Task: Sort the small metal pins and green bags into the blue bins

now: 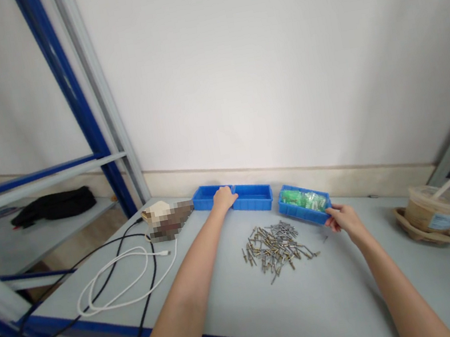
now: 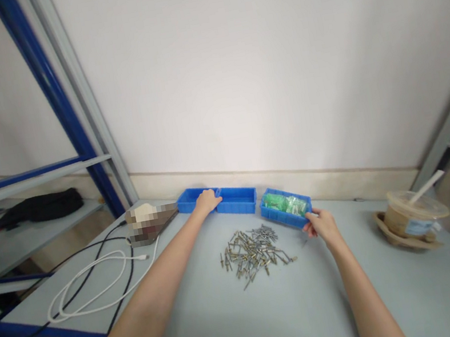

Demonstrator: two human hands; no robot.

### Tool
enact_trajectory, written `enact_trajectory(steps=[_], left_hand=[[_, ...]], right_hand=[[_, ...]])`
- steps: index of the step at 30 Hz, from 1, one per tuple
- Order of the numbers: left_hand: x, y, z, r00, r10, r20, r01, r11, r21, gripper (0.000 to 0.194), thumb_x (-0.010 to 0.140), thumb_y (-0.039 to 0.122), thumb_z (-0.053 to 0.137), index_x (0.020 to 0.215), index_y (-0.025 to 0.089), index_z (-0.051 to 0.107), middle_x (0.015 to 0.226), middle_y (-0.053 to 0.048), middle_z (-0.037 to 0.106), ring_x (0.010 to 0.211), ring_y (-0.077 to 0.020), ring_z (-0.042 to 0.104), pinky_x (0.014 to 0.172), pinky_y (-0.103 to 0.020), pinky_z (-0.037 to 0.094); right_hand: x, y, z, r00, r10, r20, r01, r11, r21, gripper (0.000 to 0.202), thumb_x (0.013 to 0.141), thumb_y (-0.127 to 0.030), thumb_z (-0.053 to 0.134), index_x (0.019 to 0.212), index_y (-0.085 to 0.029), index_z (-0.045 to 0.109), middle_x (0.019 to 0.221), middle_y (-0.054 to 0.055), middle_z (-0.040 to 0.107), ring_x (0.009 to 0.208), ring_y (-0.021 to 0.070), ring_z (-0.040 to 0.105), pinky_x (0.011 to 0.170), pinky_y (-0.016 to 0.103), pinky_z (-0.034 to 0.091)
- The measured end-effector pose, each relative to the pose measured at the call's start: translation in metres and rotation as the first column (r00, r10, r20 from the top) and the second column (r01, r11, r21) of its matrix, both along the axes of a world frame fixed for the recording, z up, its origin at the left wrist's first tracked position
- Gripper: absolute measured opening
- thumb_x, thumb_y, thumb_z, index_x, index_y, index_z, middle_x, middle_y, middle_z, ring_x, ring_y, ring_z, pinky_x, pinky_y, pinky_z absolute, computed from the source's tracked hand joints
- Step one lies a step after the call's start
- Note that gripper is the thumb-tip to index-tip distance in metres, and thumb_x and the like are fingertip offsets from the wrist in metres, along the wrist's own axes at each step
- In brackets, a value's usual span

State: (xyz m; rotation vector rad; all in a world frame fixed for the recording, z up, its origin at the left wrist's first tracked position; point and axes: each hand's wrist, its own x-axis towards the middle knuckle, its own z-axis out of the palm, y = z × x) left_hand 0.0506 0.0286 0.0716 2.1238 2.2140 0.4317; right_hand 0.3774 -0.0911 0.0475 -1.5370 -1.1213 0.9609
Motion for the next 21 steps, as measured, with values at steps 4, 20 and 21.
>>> enact_trajectory(steps=[4, 20, 21], left_hand=[[0.001, -0.006, 0.003, 1.0, -0.018, 0.009, 0.018, 1.0, 0.022, 0.036, 0.079, 0.038, 0.051, 0.095, 0.009, 0.063, 0.097, -0.019, 0.064, 0.094, -0.0283, 0.06, 0.078, -0.032, 0.046], [0.021, -0.123, 0.007, 0.034, -0.012, 0.999, 0.277, 0.961, 0.002, 0.072, 0.073, 0.061, 0.054, 0.13, 0.026, 0.029, 0.13, -0.013, 0.044, 0.087, -0.0208, 0.063, 0.075, -0.032, 0.051], [0.012, -0.125, 0.006, -0.004, 0.006, 1.0, 0.247, 0.969, -0.005, 0.068, 0.073, 0.059, 0.055, 0.128, 0.026, 0.033, 0.129, -0.012, 0.045, 0.091, -0.0214, 0.062, 0.075, -0.033, 0.052]], right_hand=[[0.002, -0.001, 0.002, 1.0, -0.013, -0.012, 0.013, 1.0, 0.011, 0.019, 0.069, -0.015, 0.048, 0.085, -0.007, 0.055, 0.037, 0.001, 0.056, 0.024, 0.0106, 0.044, 0.026, 0.018, 0.03], [-0.101, -0.02, 0.023, 0.933, 0.356, -0.043, -0.338, 0.914, 0.225, 0.048, 0.073, -0.032, 0.046, 0.113, -0.006, 0.046, 0.043, -0.002, 0.059, 0.03, 0.0141, 0.051, 0.029, 0.02, 0.037], [-0.111, -0.02, 0.022, 0.923, 0.385, -0.011, -0.373, 0.9, 0.226, 0.047, 0.074, -0.031, 0.045, 0.114, -0.007, 0.046, 0.043, -0.003, 0.059, 0.03, 0.014, 0.051, 0.029, 0.02, 0.037]])
